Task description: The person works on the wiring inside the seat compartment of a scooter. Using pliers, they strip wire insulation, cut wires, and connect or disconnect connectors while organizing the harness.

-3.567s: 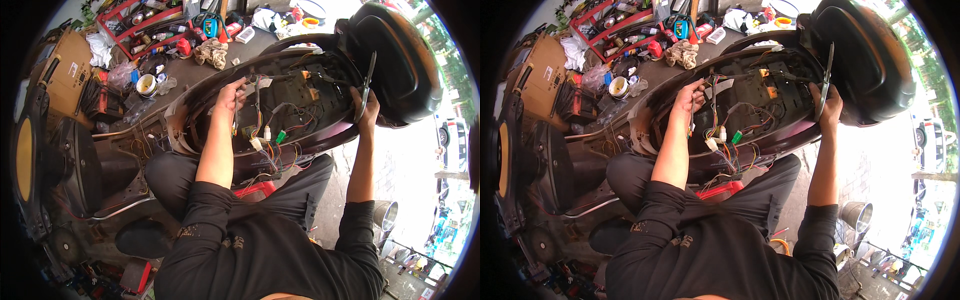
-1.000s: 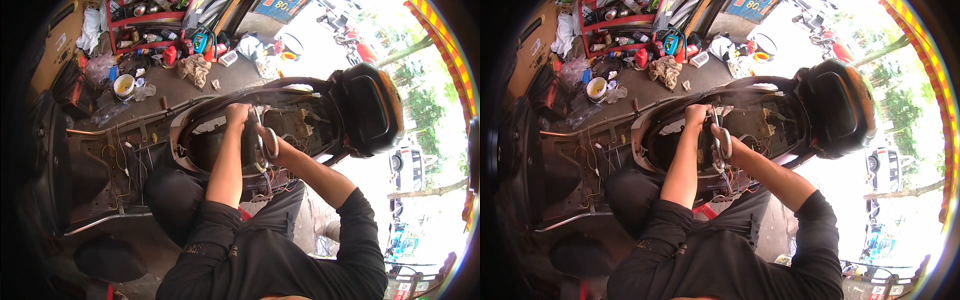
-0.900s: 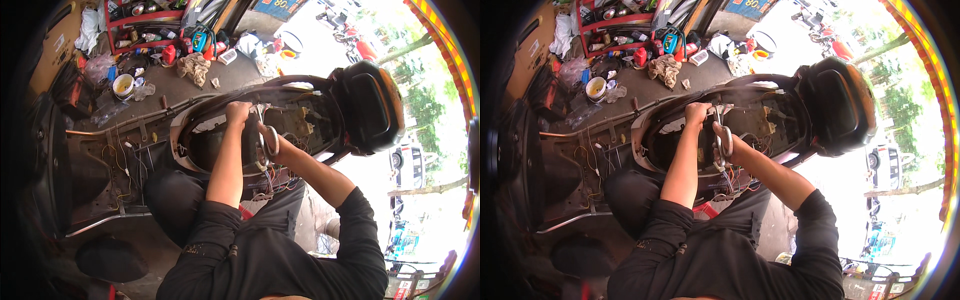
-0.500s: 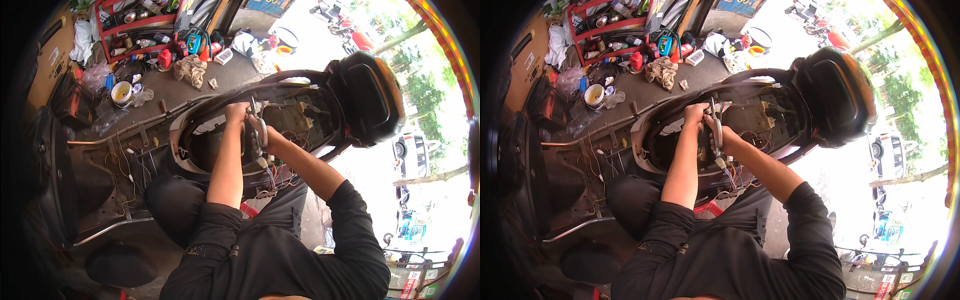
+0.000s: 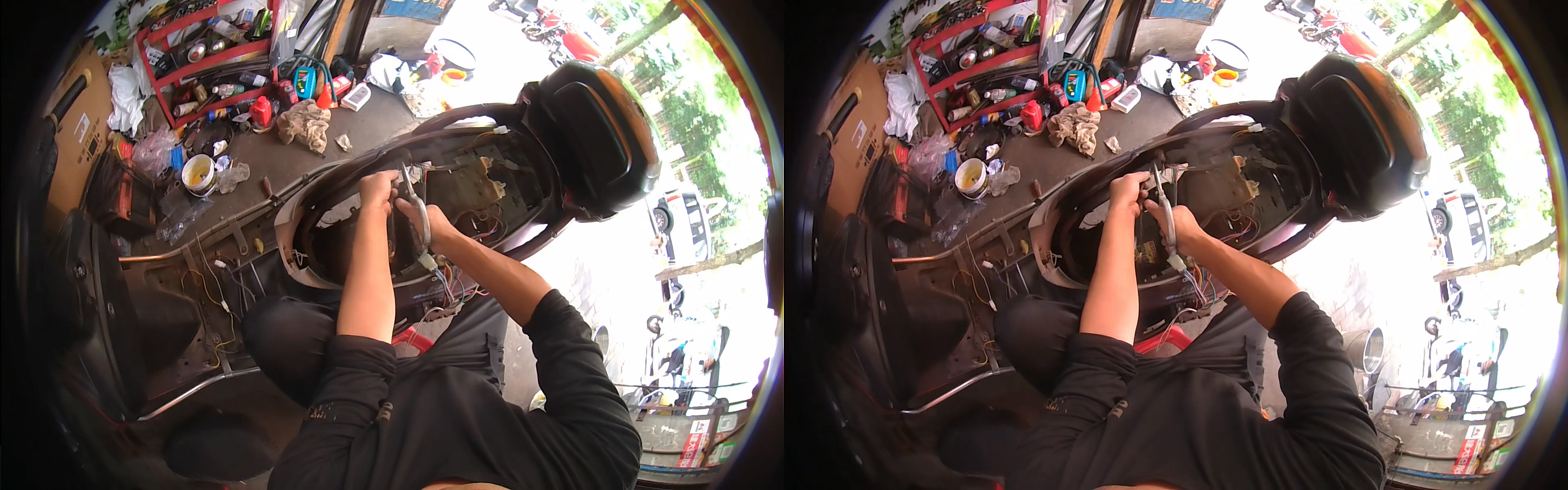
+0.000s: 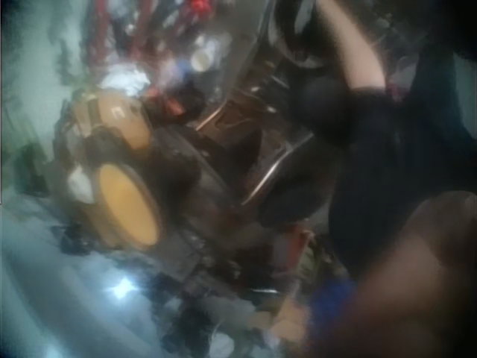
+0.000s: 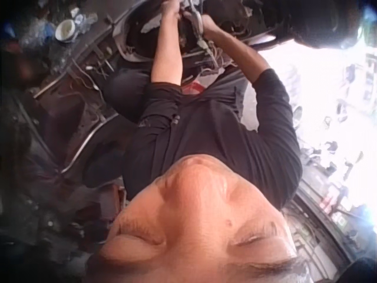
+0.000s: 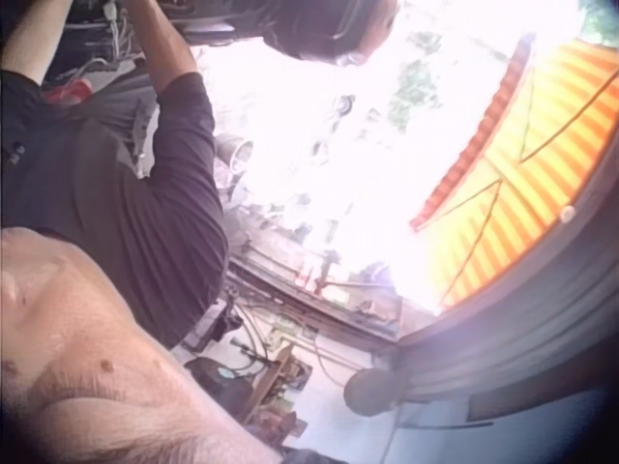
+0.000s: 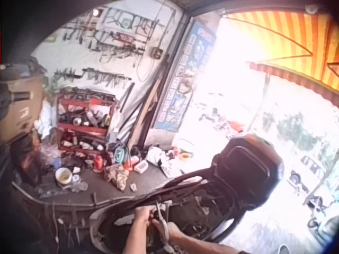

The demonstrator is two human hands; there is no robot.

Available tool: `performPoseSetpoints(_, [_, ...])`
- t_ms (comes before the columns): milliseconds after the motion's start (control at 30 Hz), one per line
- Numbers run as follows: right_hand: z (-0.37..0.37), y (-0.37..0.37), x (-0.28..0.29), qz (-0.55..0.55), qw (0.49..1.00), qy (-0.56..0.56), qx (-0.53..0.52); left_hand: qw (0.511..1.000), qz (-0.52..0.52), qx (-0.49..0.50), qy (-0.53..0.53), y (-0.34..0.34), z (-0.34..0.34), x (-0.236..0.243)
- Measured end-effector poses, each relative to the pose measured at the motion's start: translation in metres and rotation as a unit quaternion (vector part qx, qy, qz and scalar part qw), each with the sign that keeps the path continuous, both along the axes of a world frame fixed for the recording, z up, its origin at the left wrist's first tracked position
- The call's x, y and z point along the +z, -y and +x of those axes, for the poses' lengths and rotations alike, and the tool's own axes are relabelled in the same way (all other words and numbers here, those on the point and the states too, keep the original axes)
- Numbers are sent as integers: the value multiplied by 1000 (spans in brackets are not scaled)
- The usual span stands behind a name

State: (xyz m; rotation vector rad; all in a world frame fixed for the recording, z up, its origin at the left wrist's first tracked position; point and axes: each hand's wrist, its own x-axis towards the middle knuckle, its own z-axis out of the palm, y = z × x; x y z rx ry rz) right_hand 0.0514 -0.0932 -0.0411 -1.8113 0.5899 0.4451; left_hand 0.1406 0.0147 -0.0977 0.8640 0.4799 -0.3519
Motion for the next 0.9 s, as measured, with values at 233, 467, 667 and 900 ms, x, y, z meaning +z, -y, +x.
performPoseSetpoints(233, [-2, 11, 21, 237, 971, 32, -27, 992, -61, 103, 38, -6, 8, -7])
performPoseSetpoints(467, [-10, 92, 78, 408, 913, 16, -4, 990, -19, 53, 128, -1, 0, 9])
performPoseSetpoints(667, [-44, 174, 147, 83, 977, 198, -8, 971, 152, 47, 180, 13, 11, 9])
performPoseSetpoints(900, [-106, 220, 147, -231, 948, 220, 1, 934, 247, -16, 258, 31, 35, 31])
